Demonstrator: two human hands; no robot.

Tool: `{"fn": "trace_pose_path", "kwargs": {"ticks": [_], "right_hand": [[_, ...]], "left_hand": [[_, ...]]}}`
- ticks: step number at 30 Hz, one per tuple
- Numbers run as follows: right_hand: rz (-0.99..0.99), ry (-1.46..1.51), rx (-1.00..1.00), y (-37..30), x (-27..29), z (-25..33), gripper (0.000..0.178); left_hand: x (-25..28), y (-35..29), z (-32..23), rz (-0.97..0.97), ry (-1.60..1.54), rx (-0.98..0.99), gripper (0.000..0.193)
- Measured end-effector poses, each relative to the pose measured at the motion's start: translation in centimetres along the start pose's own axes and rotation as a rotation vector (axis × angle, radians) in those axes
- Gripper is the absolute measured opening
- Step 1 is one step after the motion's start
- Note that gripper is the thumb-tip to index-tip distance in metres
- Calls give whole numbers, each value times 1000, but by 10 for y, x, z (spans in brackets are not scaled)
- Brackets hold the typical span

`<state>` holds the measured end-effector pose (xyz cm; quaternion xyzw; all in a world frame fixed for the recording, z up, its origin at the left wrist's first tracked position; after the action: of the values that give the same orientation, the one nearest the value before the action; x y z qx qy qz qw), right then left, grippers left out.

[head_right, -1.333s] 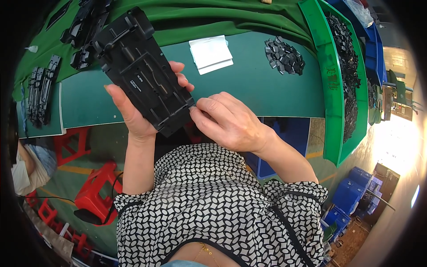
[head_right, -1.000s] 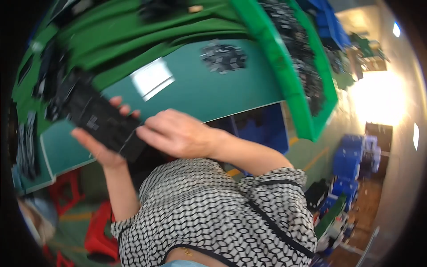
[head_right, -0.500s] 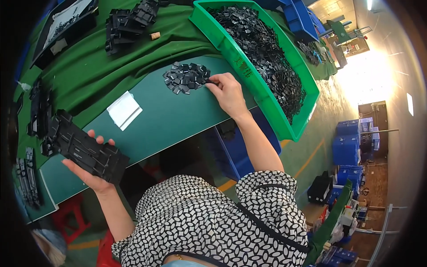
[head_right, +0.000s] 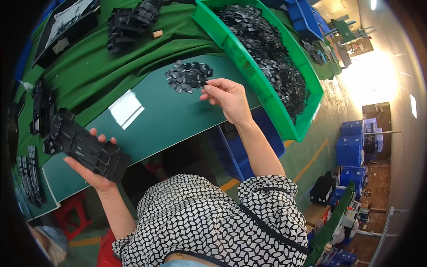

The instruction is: Assembling small plastic components onto a black plastic chassis at a factory workbench.

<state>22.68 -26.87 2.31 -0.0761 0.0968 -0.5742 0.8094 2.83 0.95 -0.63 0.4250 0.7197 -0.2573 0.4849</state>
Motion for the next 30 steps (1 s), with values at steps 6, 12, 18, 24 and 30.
{"fn": "trace_pose_path", "kwargs": {"ticks": [6, 12, 18, 24, 30], "right_hand": [[178, -73, -24, -10, -52, 0, 13], [287, -144, -13, -9, -92, -4, 12], [321, -623, 432, -2, -135, 7, 11], [372, -914, 773, 9, -167, 11, 11], [454, -1118, 942, 10, -179, 6, 13]], "left_hand": [[6, 4, 7, 65, -96, 28, 85], [-2, 4, 7, 43, -73, 21, 82], [0, 4, 7, 71, -115, 41, 84], [1, 5, 6, 106, -107, 47, 85], [0, 5, 7, 31, -85, 34, 87]]}}
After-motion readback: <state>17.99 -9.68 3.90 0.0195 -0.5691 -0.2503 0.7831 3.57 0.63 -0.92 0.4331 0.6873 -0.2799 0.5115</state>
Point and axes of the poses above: each hand's wrist, its own y-axis towards the middle knuckle, its own x-axis out of the back of the hand, z = x × y, the point moved 4 cm from there along y, towards the middle knuckle, and after that the axes turned 3 degrees about -x, right-handed, at the moved point
